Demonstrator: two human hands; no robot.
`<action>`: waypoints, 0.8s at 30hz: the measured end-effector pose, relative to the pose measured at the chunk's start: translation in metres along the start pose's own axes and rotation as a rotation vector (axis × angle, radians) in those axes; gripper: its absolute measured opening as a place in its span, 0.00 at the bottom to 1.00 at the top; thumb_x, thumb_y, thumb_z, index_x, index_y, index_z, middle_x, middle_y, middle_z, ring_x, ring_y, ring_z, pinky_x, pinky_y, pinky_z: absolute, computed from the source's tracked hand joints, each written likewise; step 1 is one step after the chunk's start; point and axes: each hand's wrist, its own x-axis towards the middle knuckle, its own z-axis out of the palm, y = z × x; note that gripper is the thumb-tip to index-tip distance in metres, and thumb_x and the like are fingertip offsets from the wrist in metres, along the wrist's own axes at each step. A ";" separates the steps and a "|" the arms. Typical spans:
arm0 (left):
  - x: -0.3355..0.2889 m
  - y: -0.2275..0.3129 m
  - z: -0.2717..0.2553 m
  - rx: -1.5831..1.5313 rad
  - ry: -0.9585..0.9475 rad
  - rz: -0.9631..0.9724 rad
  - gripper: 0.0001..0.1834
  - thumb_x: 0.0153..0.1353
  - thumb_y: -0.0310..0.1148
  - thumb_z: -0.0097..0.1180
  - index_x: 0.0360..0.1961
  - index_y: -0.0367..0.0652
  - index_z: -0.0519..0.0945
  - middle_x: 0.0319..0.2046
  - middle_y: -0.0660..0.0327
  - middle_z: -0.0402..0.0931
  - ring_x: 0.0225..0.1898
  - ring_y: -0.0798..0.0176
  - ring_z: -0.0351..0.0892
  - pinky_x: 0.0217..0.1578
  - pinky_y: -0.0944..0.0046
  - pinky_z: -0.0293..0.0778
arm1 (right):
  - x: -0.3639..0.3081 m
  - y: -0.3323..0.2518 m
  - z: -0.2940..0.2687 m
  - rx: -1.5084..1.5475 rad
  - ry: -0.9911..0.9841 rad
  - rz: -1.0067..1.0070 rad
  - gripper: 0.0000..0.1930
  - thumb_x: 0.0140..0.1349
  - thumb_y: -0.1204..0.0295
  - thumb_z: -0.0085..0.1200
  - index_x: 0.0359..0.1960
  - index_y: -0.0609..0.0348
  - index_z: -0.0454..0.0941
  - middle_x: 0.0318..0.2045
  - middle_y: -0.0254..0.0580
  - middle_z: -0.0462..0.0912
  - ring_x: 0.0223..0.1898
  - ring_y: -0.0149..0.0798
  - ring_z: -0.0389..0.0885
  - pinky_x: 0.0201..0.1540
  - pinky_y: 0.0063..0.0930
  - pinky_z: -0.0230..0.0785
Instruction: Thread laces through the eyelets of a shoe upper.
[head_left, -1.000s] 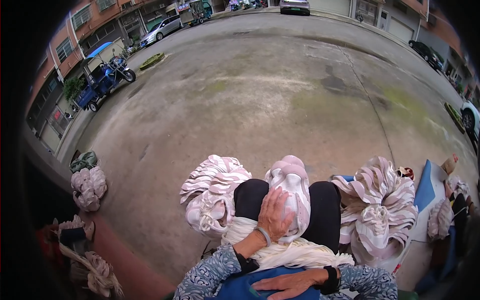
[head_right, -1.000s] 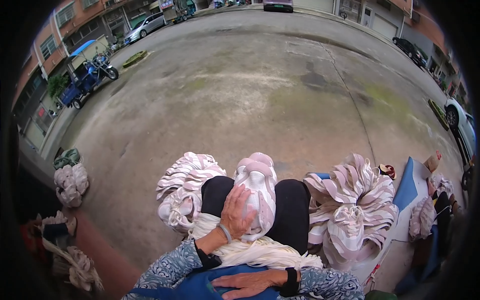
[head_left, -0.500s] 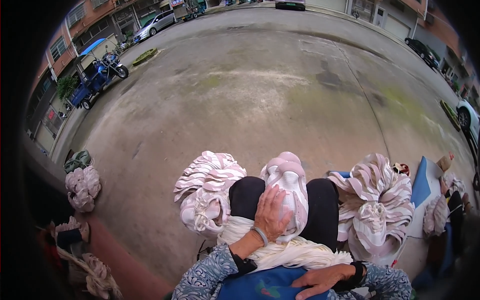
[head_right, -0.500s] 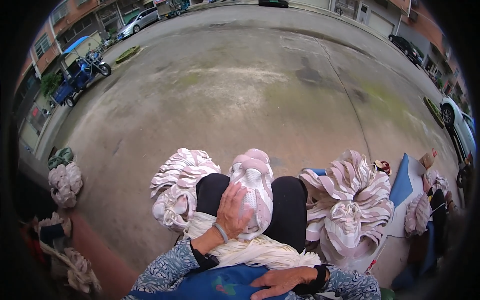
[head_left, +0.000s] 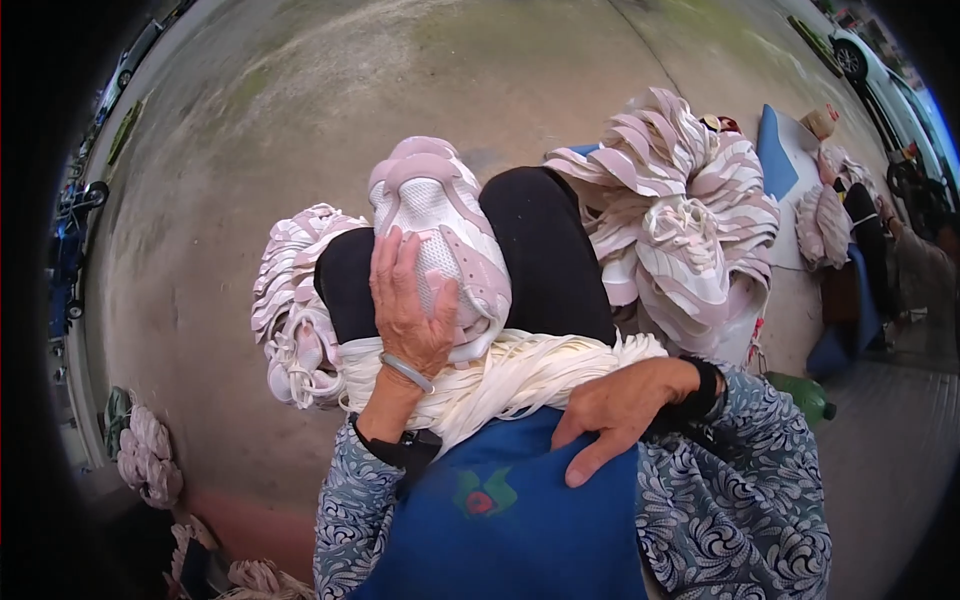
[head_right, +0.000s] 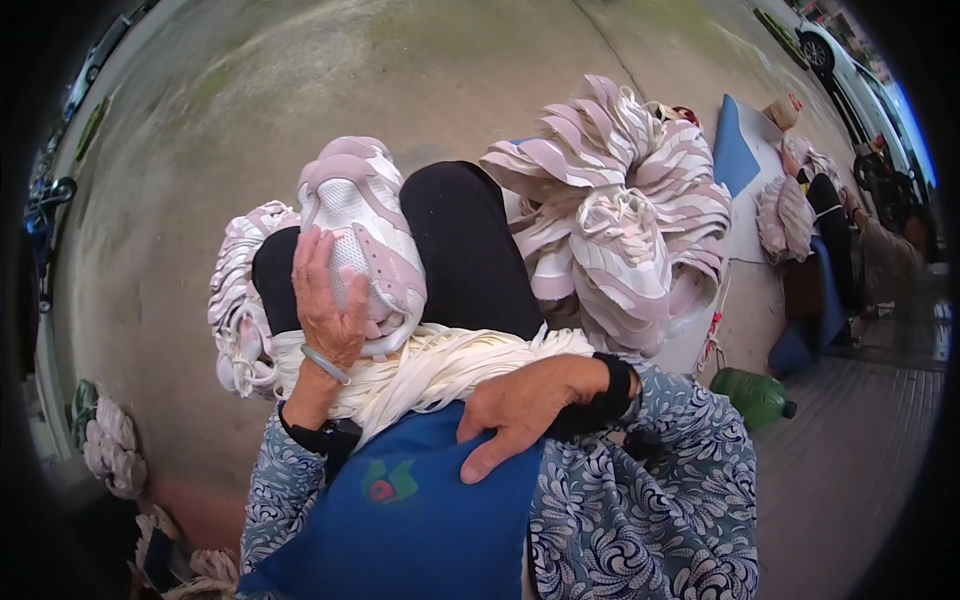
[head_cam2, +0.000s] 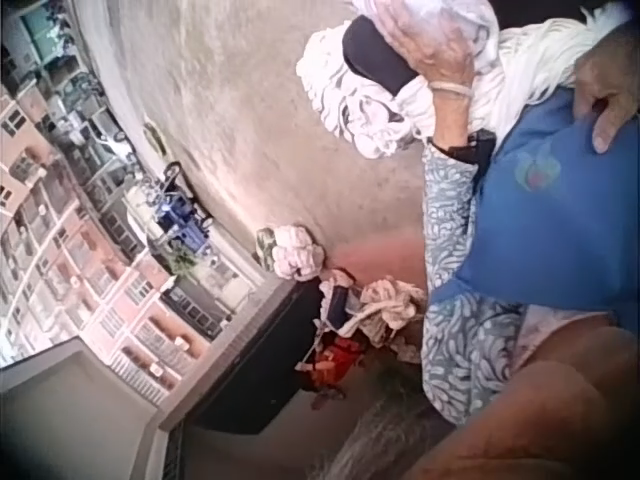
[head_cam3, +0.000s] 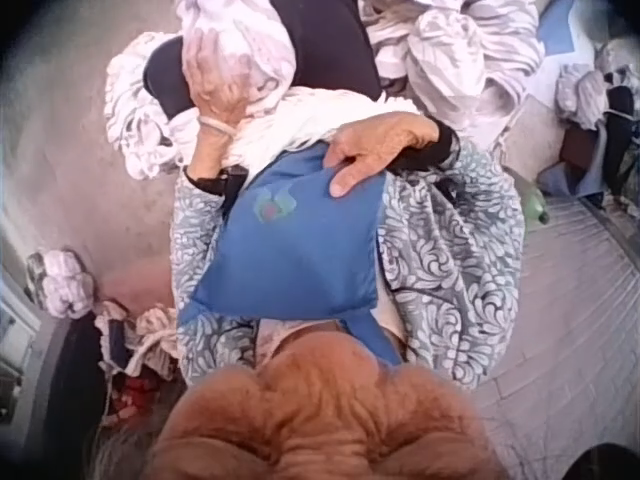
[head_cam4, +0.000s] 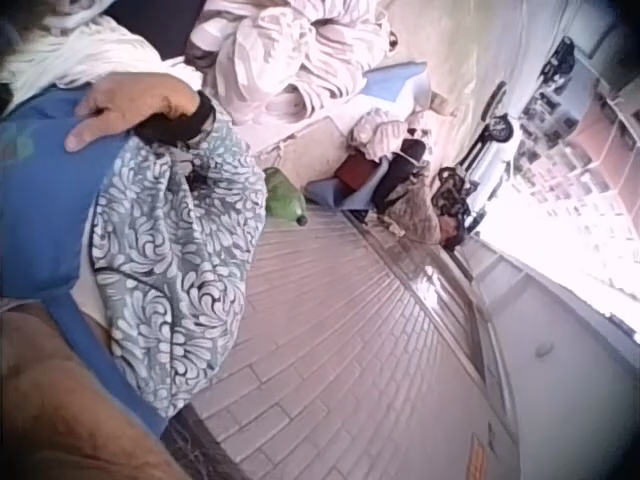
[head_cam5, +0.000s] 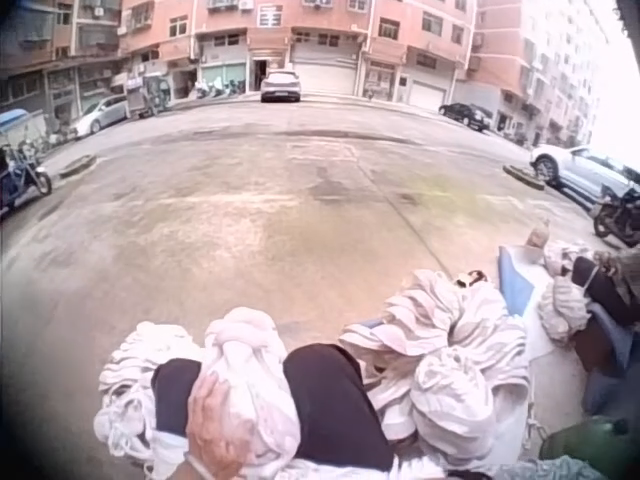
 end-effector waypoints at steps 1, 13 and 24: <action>-0.001 0.000 -0.004 0.001 -0.004 -0.006 0.29 0.60 0.39 0.54 0.60 0.35 0.67 0.61 0.43 0.61 0.64 0.39 0.58 0.63 0.47 0.55 | -0.021 -0.002 -0.001 -0.020 0.117 -0.036 0.23 0.65 0.55 0.53 0.44 0.69 0.78 0.34 0.49 0.83 0.37 0.45 0.82 0.42 0.30 0.73; 0.025 0.057 -0.044 -0.441 -0.398 0.141 0.21 0.56 0.30 0.57 0.51 0.34 0.73 0.52 0.46 0.71 0.58 0.44 0.68 0.61 0.50 0.59 | -0.124 0.097 0.082 0.296 1.586 0.360 0.09 0.63 0.71 0.54 0.37 0.64 0.82 0.23 0.31 0.79 0.25 0.23 0.75 0.26 0.18 0.68; -0.020 0.123 0.033 -0.208 -0.848 0.420 0.35 0.52 0.50 0.62 0.55 0.35 0.70 0.52 0.49 0.70 0.61 0.48 0.64 0.64 0.40 0.50 | -0.089 0.127 0.059 -0.302 1.349 0.192 0.11 0.56 0.77 0.54 0.42 0.59 0.79 0.36 0.46 0.78 0.40 0.47 0.77 0.45 0.33 0.69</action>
